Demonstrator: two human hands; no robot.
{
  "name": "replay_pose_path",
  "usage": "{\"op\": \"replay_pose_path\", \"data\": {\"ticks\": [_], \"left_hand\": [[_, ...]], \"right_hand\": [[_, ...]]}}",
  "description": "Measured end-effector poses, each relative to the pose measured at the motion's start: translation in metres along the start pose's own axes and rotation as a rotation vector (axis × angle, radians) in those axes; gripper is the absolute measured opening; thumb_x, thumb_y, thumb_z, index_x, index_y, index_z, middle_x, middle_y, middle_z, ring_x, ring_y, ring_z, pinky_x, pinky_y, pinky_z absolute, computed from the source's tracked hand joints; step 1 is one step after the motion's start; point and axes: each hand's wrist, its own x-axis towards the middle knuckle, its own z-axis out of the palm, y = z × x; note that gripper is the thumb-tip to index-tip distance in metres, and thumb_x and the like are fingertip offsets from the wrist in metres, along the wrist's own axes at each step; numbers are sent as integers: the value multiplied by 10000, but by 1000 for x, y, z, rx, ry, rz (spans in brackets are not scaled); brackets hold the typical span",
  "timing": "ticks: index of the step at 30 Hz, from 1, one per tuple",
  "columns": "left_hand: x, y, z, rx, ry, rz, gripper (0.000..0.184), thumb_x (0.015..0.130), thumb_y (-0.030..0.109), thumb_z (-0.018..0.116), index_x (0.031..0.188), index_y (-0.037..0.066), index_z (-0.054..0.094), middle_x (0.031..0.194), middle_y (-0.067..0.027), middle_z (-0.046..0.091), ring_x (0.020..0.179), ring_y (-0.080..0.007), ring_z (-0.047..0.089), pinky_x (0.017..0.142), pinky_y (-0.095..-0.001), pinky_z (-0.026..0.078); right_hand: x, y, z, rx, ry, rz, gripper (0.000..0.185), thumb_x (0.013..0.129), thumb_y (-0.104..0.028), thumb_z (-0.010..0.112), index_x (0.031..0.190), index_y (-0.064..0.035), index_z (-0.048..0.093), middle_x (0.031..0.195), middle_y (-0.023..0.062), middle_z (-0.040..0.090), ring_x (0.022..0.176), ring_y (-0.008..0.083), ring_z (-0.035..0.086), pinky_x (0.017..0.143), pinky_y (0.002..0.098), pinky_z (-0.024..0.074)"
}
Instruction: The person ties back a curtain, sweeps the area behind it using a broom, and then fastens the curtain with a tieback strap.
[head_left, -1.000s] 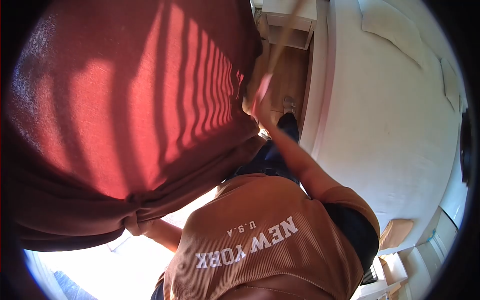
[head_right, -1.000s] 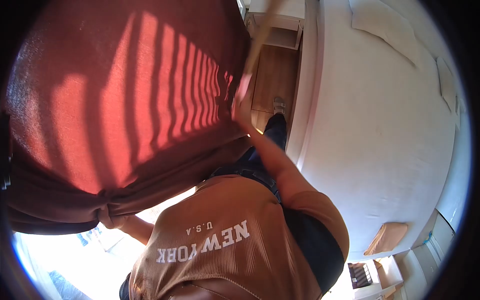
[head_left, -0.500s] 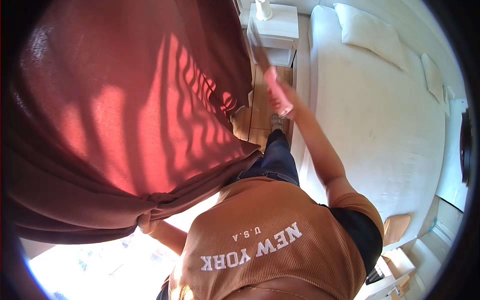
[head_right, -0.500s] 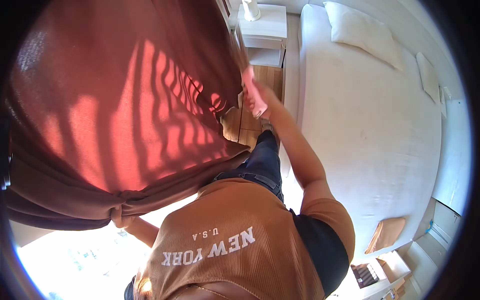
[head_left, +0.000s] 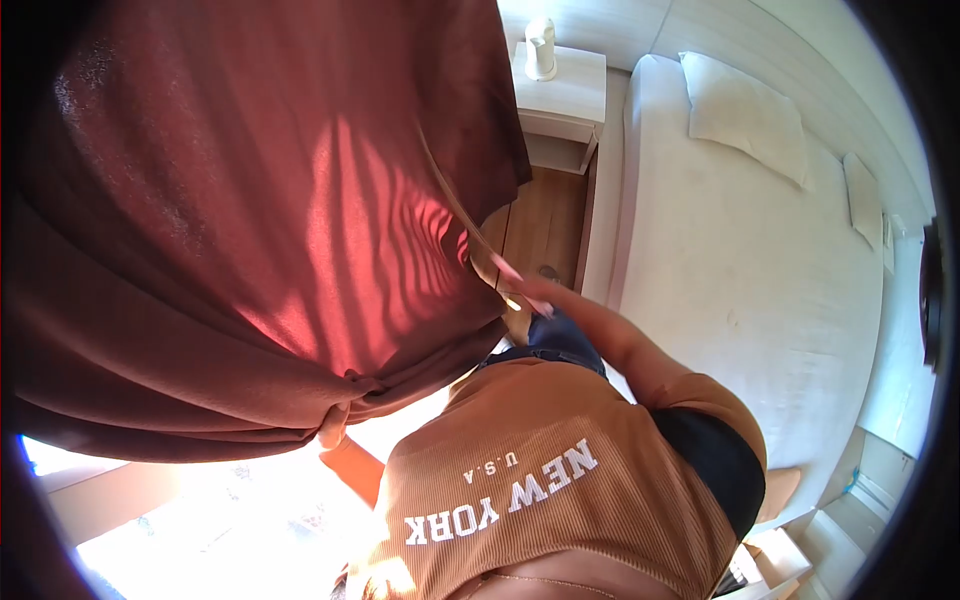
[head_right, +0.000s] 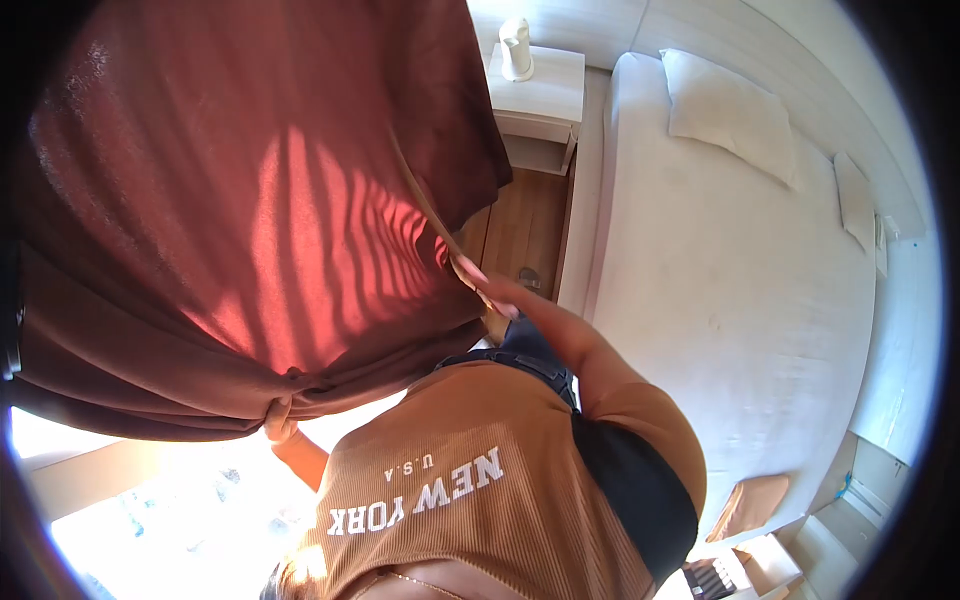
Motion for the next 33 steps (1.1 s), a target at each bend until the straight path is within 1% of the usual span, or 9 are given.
{"op": "replay_pose_path", "data": {"ticks": [2,5,8,13,17,23,27,31,33], "left_hand": [[-3,-3,-2,0,57,-14,402,787,155,529,1056,-135,458,978,-263,501,882,-278,528,811,-329,403],[-4,-9,-3,10,133,-39,416,779,149,558,1075,-126,462,1014,-245,497,917,-265,516,839,-326,388],[-1,-15,1,21,203,-51,434,770,144,587,1094,-118,466,1050,-226,493,953,-253,504,866,-322,373],[3,-23,-3,55,331,-71,469,756,135,635,1125,-104,472,1111,-196,487,1011,-232,483,912,-316,348],[-20,-42,-35,71,413,-95,502,745,128,674,1150,-92,477,1159,-172,482,1059,-216,467,948,-311,328],[53,3,17,389,600,-54,579,714,134,739,1181,-88,478,1218,-145,478,1105,-206,455,975,-316,329],[140,2,20,695,530,29,840,704,343,732,1314,-58,317,1359,-193,323,1244,-286,317,1033,-379,256],[225,-41,-8,513,450,196,679,712,200,663,1268,-53,367,1314,-180,368,1166,-284,386,993,-385,298],[245,-45,-13,501,450,247,607,711,156,643,1226,-59,406,1265,-168,415,1118,-263,423,962,-372,332]], "right_hand": [[-27,58,6,147,-236,389,758,779,-748,299,716,-35,550,571,87,495,569,239,504,572,376,395],[-59,66,-1,313,-98,850,749,670,-853,298,572,-113,365,505,17,323,443,162,321,444,305,292],[-110,17,-53,549,55,725,728,681,-818,365,709,-95,443,549,11,371,453,134,370,419,296,296],[-163,-83,-145,551,248,9,522,833,-612,425,790,-93,459,543,-5,390,378,106,376,346,250,296],[-151,-165,-121,498,365,-241,391,879,-484,466,838,-96,464,539,-20,391,377,98,398,338,252,327],[-177,-138,-79,75,-81,-258,369,820,-369,621,1045,-96,514,627,46,543,415,113,497,386,258,393],[-223,-86,-52,-77,-46,-258,444,779,-276,654,1147,-82,498,686,82,592,464,141,545,429,285,437],[-216,-35,-26,-186,-20,-108,490,717,-185,628,1180,-78,507,834,142,639,747,245,624,654,333,511],[-201,12,-11,-152,-10,14,444,697,-139,598,1132,-68,539,809,136,637,688,247,629,605,334,517]]}}
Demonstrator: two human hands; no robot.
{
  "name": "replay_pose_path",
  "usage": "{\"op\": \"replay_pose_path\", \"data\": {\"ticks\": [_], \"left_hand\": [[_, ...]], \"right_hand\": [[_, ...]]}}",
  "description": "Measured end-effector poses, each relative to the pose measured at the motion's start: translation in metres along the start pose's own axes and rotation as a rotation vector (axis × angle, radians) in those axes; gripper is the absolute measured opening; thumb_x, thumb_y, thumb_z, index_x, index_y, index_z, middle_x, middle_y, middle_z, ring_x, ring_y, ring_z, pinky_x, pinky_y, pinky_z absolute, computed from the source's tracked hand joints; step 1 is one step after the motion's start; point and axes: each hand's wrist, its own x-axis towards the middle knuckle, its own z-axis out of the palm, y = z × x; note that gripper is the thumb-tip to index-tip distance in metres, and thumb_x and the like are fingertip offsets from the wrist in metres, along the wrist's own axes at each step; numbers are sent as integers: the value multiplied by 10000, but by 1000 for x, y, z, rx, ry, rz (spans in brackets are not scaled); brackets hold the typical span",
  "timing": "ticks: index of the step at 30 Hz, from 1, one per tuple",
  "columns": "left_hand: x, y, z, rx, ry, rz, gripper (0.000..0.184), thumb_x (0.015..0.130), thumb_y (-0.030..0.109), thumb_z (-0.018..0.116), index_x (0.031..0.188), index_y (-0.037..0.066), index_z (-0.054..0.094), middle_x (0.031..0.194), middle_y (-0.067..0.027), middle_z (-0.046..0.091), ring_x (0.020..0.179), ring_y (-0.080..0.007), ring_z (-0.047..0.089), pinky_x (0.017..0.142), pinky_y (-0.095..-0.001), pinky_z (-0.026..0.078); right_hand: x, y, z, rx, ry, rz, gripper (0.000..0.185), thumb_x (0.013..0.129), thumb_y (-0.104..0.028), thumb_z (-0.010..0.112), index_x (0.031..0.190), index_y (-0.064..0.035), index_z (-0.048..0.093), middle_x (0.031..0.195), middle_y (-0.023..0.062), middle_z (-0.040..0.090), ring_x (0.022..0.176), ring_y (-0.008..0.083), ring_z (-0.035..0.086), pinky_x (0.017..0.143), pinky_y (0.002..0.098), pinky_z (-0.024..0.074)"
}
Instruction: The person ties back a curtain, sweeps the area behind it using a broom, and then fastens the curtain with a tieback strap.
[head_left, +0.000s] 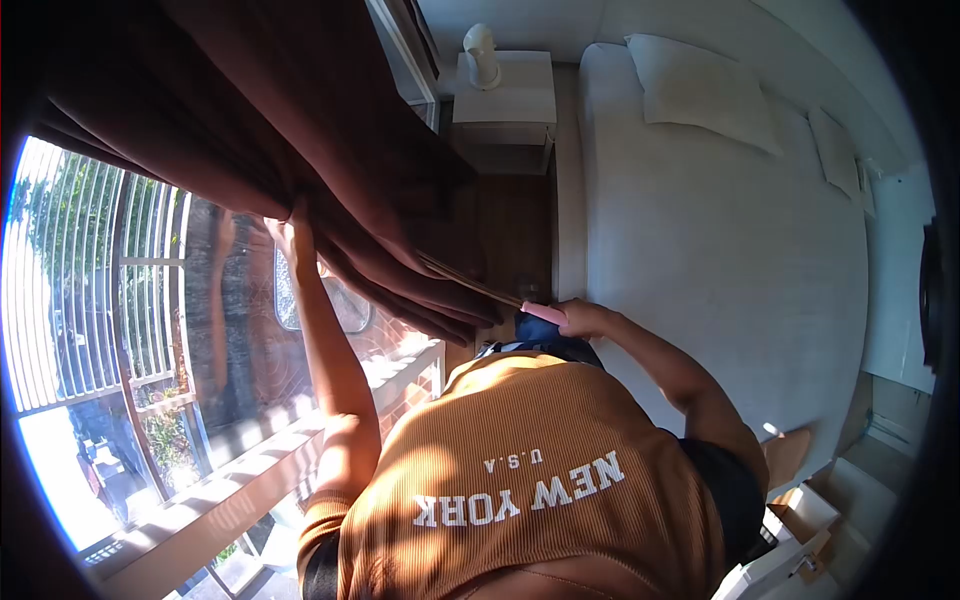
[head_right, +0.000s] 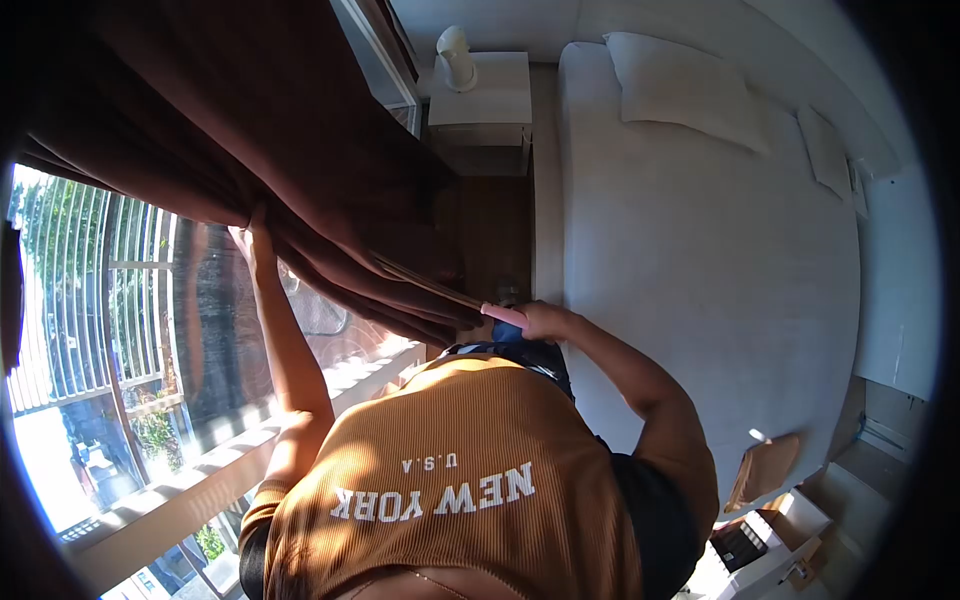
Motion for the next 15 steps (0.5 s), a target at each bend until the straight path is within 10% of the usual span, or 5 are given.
{"op": "replay_pose_path", "data": {"ticks": [7,12,15], "left_hand": [[6,4,-14,-220,-115,-195,532,701,85,621,1178,-72,443,1093,-118,511,973,-205,518,864,-313,429],[-2,-20,-65,-330,-178,-305,481,702,93,605,1136,-65,468,1041,-140,550,966,-249,551,883,-343,441],[-2,-25,-84,-317,-260,-361,462,713,89,592,1129,-70,467,1043,-145,559,972,-255,556,889,-352,445]], "right_hand": [[-30,77,-15,114,221,451,308,659,-76,602,950,21,582,616,120,592,437,191,563,413,322,475],[-31,-7,-78,465,593,81,328,766,-214,651,1000,-8,549,561,33,508,397,107,496,373,262,419],[-5,-104,-119,851,521,-537,345,847,-339,610,961,-33,499,580,-5,446,432,62,420,436,232,396]]}}
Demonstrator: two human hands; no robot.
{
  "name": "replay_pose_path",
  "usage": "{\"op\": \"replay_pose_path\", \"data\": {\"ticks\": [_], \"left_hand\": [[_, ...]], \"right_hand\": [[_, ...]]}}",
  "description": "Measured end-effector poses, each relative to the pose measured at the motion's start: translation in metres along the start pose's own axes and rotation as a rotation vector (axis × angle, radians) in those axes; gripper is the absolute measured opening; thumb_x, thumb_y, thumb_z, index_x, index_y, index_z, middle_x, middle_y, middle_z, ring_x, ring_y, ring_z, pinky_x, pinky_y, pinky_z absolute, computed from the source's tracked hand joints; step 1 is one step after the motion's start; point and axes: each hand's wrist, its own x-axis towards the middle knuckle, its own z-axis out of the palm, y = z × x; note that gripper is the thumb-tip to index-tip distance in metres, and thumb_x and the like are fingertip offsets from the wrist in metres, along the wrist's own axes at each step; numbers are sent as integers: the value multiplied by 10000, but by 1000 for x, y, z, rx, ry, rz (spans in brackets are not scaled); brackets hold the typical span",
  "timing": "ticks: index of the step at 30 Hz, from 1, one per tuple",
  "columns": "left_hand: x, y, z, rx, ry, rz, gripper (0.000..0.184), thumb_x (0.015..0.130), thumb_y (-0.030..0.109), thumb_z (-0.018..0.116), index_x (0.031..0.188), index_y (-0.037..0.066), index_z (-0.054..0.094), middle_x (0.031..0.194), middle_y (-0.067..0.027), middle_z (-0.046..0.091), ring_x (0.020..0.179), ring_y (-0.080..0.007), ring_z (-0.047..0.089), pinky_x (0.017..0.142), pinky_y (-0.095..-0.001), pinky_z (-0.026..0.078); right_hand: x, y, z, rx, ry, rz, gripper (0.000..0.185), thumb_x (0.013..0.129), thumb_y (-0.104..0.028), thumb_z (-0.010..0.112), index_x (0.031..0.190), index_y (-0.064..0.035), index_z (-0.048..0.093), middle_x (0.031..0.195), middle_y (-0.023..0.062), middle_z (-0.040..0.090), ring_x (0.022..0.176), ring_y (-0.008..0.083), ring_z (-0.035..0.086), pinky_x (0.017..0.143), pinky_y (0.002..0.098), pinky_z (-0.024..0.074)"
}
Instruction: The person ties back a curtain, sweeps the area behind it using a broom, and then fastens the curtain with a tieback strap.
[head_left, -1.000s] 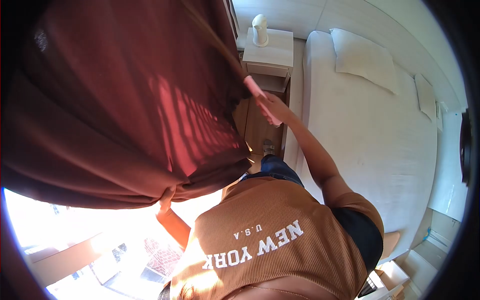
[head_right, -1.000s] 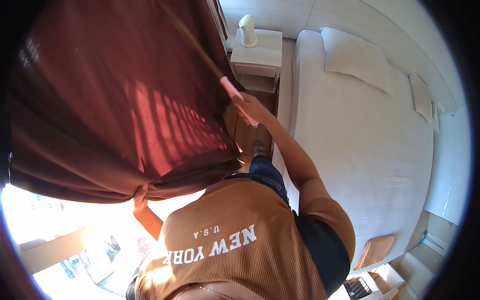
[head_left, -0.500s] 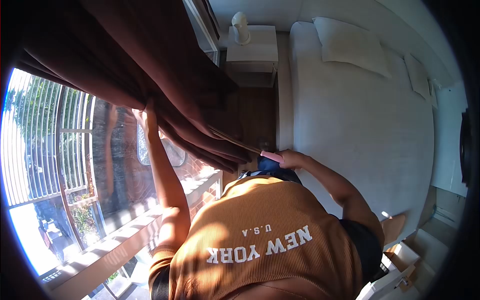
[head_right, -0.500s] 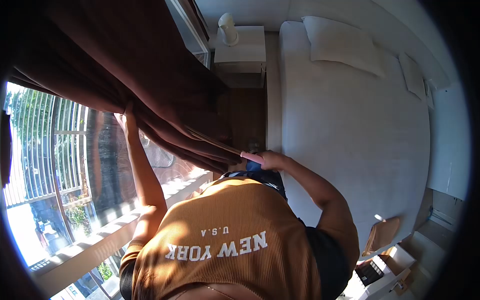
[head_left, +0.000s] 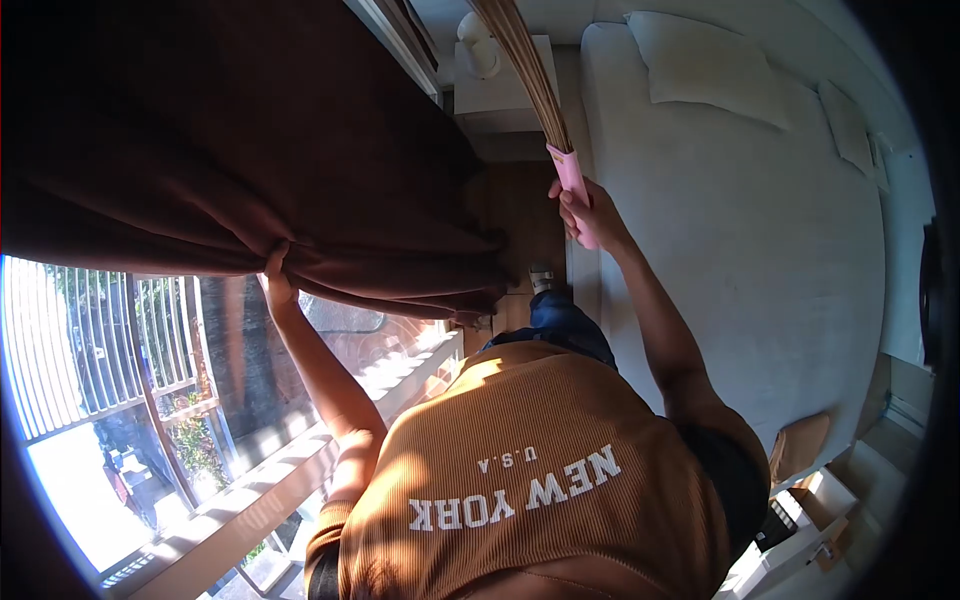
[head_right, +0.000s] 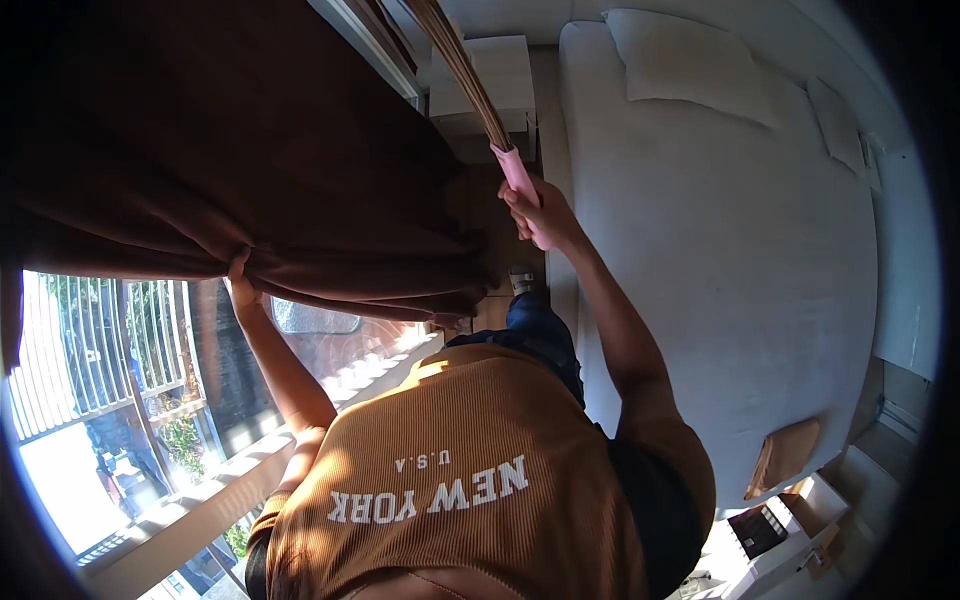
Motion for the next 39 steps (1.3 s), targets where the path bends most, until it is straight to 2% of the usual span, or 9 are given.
{"op": "replay_pose_path", "data": {"ticks": [4,6,12,17,23,31,33,36,39], "left_hand": [[-3,-12,5,-5,132,98,456,723,84,591,1131,-75,465,1056,-142,559,970,-244,557,873,-352,455],[-10,-11,17,-30,157,94,460,722,72,595,1137,-73,462,1058,-144,557,969,-247,557,870,-353,460],[4,-19,37,-13,257,252,554,702,-8,573,1227,-52,399,1129,-149,507,990,-272,549,871,-364,471],[-8,0,48,-59,321,262,558,681,-35,584,1212,-61,412,1144,-159,491,965,-256,546,827,-345,479],[-30,-9,25,-26,282,176,400,710,70,563,1079,-76,511,972,-192,588,879,-297,600,841,-378,486],[-81,-9,44,-301,230,121,337,725,135,532,998,-61,540,870,-200,612,797,-317,621,774,-417,504],[-89,-13,45,-320,241,156,348,718,192,537,970,-45,578,927,-190,624,814,-310,622,787,-419,497],[-102,-1,56,-337,261,187,339,709,129,524,988,-63,535,864,-201,597,783,-324,617,768,-423,505],[-122,6,38,-316,215,193,333,699,138,527,964,-62,553,868,-186,605,789,-313,617,761,-408,508]], "right_hand": [[68,-24,119,414,-72,-613,211,871,-215,584,916,-56,451,623,-13,438,496,59,421,468,218,385],[77,19,172,434,-63,-565,187,867,-181,584,904,-65,443,612,-8,444,460,56,418,418,216,361],[22,270,108,-688,-338,668,481,840,-438,553,979,22,528,492,77,535,378,162,551,327,286,433],[-18,284,-51,-308,-115,1206,469,839,-487,519,669,-50,495,533,73,489,434,217,509,381,359,397],[-42,175,-79,-280,152,911,556,798,-633,486,720,-85,444,513,16,420,407,144,462,366,302,385],[39,113,88,33,321,-114,415,919,-460,417,924,-46,448,554,6,443,420,91,451,388,248,377],[20,175,132,-5,249,32,432,922,-472,390,938,-45,456,557,4,451,437,101,472,410,252,393],[-37,280,136,-245,-224,773,477,905,-521,371,938,-54,463,595,27,472,444,116,477,412,276,401],[-75,350,98,122,-280,1285,520,871,-577,388,908,-64,460,616,37,472,439,120,455,410,286,397]]}}
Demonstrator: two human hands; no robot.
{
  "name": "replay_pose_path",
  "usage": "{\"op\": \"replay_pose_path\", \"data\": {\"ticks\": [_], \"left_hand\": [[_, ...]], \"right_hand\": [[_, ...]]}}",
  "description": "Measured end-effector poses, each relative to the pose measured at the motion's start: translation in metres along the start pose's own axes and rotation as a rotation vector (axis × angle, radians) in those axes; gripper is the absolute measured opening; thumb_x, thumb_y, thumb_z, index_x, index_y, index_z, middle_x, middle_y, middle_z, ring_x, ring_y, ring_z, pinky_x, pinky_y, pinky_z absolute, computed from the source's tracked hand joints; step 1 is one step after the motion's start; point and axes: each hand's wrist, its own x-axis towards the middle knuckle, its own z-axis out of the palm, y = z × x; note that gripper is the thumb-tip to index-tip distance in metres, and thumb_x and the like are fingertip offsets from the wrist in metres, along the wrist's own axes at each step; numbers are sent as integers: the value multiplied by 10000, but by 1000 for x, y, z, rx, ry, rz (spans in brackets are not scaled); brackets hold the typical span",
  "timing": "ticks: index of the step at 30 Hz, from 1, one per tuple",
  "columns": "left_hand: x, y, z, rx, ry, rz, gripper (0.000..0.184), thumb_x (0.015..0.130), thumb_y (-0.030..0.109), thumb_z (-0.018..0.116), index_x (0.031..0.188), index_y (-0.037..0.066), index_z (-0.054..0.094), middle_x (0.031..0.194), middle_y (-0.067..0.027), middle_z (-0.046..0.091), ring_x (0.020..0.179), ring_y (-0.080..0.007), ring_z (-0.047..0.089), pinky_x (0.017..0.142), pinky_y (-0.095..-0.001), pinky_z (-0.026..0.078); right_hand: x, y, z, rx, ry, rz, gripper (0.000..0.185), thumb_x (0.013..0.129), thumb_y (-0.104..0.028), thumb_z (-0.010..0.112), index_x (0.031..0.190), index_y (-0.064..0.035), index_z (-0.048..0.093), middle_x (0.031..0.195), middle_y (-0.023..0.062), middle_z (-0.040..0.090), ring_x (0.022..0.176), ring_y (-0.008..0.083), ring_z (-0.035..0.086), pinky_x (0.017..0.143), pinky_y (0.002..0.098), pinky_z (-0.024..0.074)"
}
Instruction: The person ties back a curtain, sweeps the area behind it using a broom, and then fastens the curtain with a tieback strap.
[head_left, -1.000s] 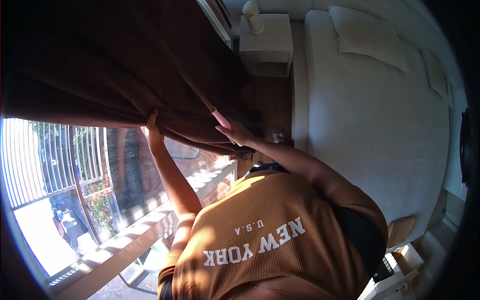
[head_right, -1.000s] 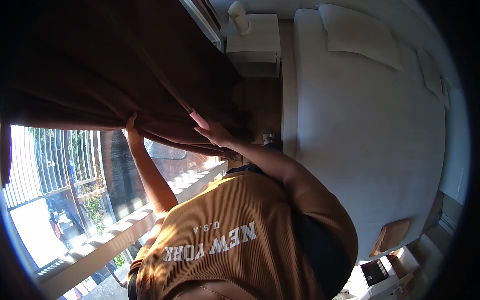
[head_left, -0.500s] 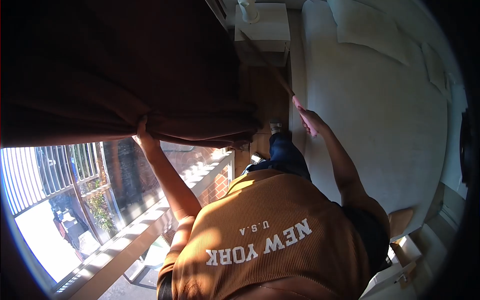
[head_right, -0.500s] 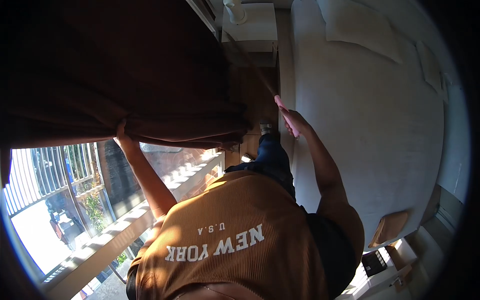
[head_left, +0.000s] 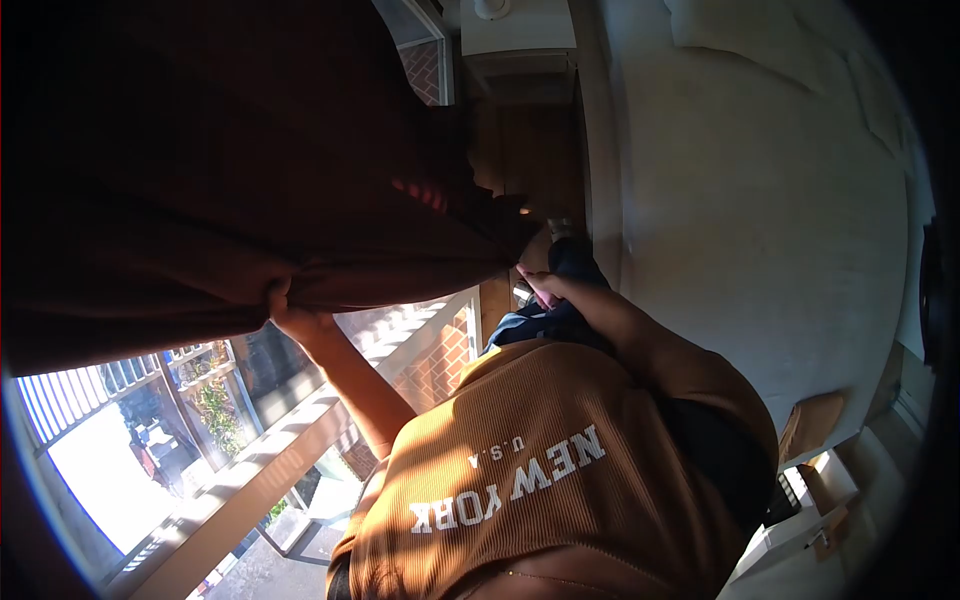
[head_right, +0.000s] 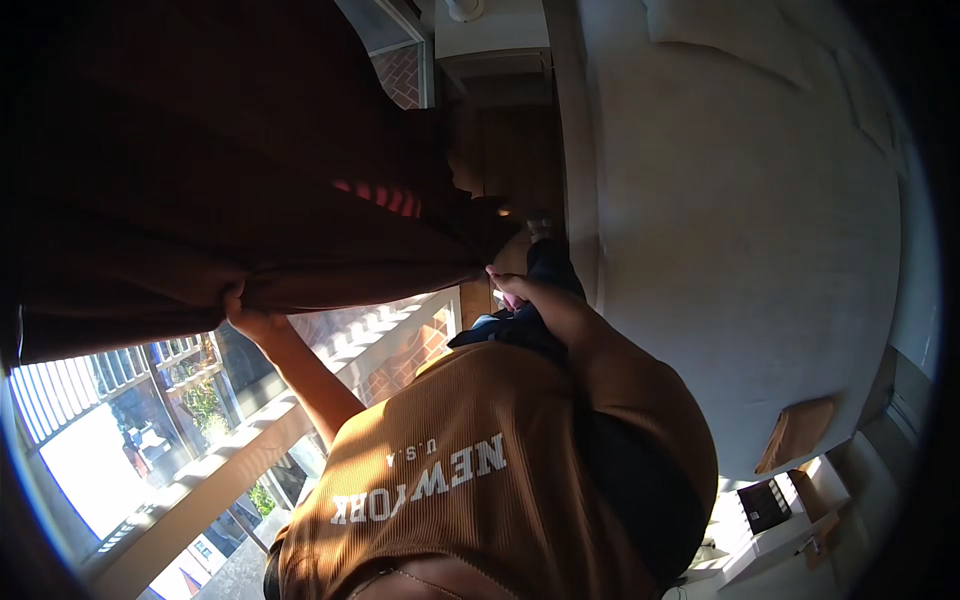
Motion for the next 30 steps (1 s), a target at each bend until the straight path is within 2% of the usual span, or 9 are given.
{"op": "replay_pose_path", "data": {"ticks": [3,6,12,18,20,22,24,26,30], "left_hand": [[-21,28,-17,75,81,41,292,698,147,540,920,-36,592,884,-152,627,787,-280,625,731,-387,520],[-40,46,-34,58,122,112,266,685,122,534,887,-35,607,870,-144,630,760,-267,629,727,-376,529],[-70,60,-20,32,30,159,243,680,102,533,854,-47,613,838,-151,634,733,-267,631,715,-370,541],[-83,64,-5,-1,-61,123,223,695,98,525,827,-59,614,815,-173,635,697,-274,635,701,-369,547],[-84,64,-9,-10,-75,140,225,707,99,514,828,-64,610,813,-180,634,691,-278,636,695,-371,550],[-85,65,-21,-16,-61,168,230,718,101,501,831,-69,606,813,-185,633,690,-281,638,687,-373,553],[-88,69,-25,46,-127,199,238,731,105,490,845,-73,599,824,-191,631,683,-286,639,683,-377,556],[-90,71,-37,63,-147,171,235,733,90,485,857,-78,592,846,-193,623,699,-282,635,690,-389,557],[-93,58,-60,174,-158,240,226,727,54,488,874,-93,576,885,-208,606,754,-278,627,715,-397,548]], "right_hand": [[5,5,-37,358,-135,227,564,837,-633,404,877,-73,458,638,48,472,433,124,434,409,297,393],[-38,-27,-49,348,-126,136,592,810,-665,417,833,-74,451,600,29,445,441,116,417,424,287,384],[-187,-118,10,-17,530,-751,531,865,-555,424,826,-27,468,583,66,494,465,169,521,433,356,408],[-71,-58,68,-454,1121,-1331,487,923,-444,375,966,33,460,606,180,561,546,284,608,469,402,461],[-49,6,73,-579,479,-576,512,922,-466,357,1129,2,395,652,136,596,416,267,545,390,366,442],[-14,53,63,-341,329,-647,534,896,-546,350,880,-32,495,538,59,511,342,181,420,370,309,386],[-41,27,56,-153,245,-358,563,866,-609,354,749,-81,509,469,-3,421,309,129,337,337,280,329],[-64,-2,43,30,264,-187,567,799,-695,387,710,-137,434,455,-38,314,304,88,290,303,253,231],[-139,-70,32,290,298,-327,554,816,-669,389,797,-119,453,513,-10,370,365,98,334,344,240,274]]}}
